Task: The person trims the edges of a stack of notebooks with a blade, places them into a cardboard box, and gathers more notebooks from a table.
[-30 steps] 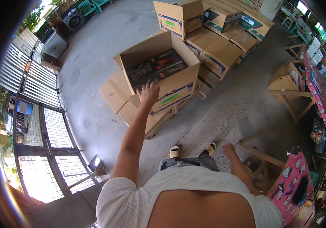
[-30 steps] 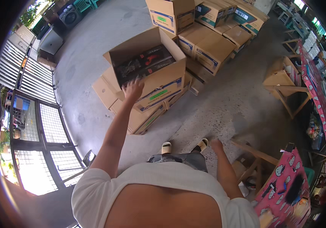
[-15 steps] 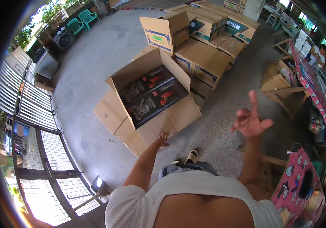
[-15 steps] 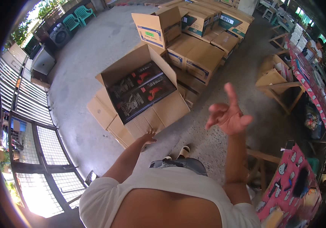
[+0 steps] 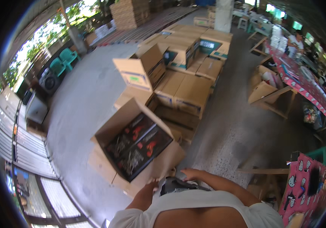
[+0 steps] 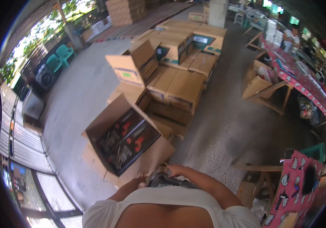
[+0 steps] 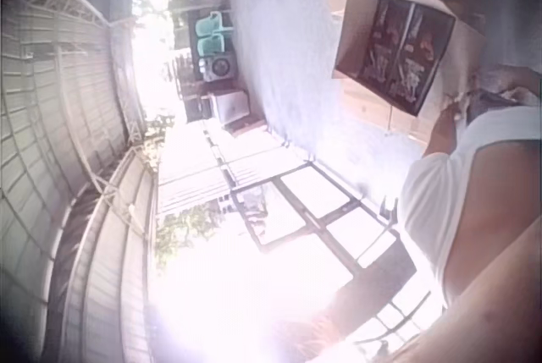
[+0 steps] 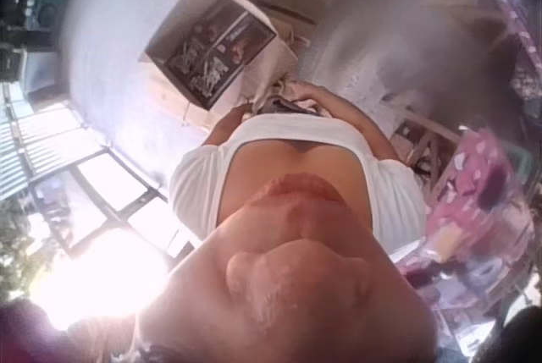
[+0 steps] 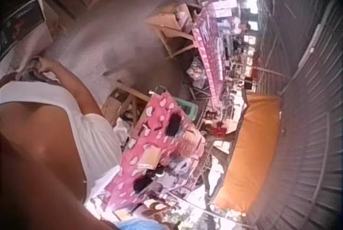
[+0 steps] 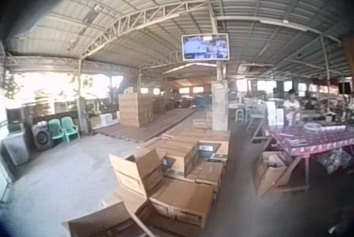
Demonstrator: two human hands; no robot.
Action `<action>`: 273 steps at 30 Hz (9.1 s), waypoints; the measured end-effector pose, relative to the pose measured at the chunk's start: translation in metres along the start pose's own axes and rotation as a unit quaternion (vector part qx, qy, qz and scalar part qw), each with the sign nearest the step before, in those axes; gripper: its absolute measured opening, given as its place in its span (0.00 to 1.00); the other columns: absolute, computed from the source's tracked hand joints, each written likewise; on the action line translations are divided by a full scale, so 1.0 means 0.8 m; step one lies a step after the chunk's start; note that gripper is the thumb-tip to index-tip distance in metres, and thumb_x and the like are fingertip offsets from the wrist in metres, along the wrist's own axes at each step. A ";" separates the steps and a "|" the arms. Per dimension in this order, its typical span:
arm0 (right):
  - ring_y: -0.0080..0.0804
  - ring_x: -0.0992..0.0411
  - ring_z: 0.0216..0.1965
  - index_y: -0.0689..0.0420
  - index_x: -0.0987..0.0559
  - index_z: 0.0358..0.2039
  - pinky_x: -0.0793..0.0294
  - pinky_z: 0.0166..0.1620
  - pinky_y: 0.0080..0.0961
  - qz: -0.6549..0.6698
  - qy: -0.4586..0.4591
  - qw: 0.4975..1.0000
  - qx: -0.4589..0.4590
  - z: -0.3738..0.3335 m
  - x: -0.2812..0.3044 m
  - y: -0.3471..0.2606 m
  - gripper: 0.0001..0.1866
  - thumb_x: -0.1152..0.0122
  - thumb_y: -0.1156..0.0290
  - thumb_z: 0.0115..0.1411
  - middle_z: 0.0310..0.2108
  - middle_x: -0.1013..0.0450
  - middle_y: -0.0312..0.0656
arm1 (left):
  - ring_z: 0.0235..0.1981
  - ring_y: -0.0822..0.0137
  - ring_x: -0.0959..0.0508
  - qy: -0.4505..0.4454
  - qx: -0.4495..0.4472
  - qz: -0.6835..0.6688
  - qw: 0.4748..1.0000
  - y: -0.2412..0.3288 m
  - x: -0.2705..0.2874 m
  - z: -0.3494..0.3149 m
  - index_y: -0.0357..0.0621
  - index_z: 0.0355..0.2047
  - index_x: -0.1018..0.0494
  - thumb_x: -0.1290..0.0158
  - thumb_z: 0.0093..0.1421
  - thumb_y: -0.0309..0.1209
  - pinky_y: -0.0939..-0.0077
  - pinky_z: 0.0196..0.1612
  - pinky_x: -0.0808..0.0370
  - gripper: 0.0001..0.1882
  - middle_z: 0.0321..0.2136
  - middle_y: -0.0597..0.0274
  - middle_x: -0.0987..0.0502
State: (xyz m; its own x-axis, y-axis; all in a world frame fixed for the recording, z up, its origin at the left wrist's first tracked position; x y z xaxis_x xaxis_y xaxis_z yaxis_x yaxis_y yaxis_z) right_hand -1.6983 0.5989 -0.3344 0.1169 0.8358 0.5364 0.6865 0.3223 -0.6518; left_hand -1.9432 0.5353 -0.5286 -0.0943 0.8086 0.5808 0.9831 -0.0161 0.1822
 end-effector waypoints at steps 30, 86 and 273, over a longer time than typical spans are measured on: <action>0.43 0.28 0.41 0.57 0.25 0.42 0.30 0.45 0.31 0.331 0.203 0.769 -0.507 -0.097 -0.117 0.191 0.31 0.38 0.47 0.44 0.39 0.26 0.46 | 0.31 0.56 0.24 -0.033 0.047 -0.286 0.957 -0.139 0.550 0.085 0.39 0.46 0.33 0.31 0.35 0.45 0.63 0.25 0.23 0.39 0.37 0.53 0.27; 0.31 0.36 0.51 0.58 0.41 0.57 0.36 0.51 0.30 0.582 0.424 0.676 0.157 -0.068 0.316 -0.106 0.44 0.43 0.38 0.49 0.52 0.36 0.40 | 0.30 0.69 0.23 -0.085 -0.329 -0.635 0.694 0.192 0.621 -0.206 0.44 0.40 0.31 0.37 0.47 0.34 0.66 0.32 0.23 0.21 0.28 0.65 0.25; 0.31 0.25 0.28 0.64 0.25 0.38 0.27 0.35 0.22 0.036 0.829 -0.397 -0.391 -1.747 -0.202 0.542 0.16 0.41 0.65 0.53 0.31 0.26 0.40 | 0.38 0.65 0.29 -0.505 -0.501 -0.367 0.600 2.447 0.118 -0.074 0.45 0.43 0.33 0.54 0.56 0.51 0.70 0.40 0.31 0.24 0.35 0.65 0.30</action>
State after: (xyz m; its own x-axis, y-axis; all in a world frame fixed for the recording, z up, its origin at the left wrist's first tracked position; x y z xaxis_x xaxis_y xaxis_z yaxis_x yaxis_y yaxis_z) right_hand -0.4162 -0.0175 0.0452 -0.9619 -0.2547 -0.0991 0.1361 -0.1319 -0.9819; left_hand -0.0365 0.5452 -0.0703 0.1970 0.7500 -0.6314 0.1001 0.6253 0.7739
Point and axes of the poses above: each hand's wrist, its own z-axis towards the middle knuckle, its own x-axis out of the back of the hand, y = z × x, the point moved 7 cm from there along z, towards the middle knuckle
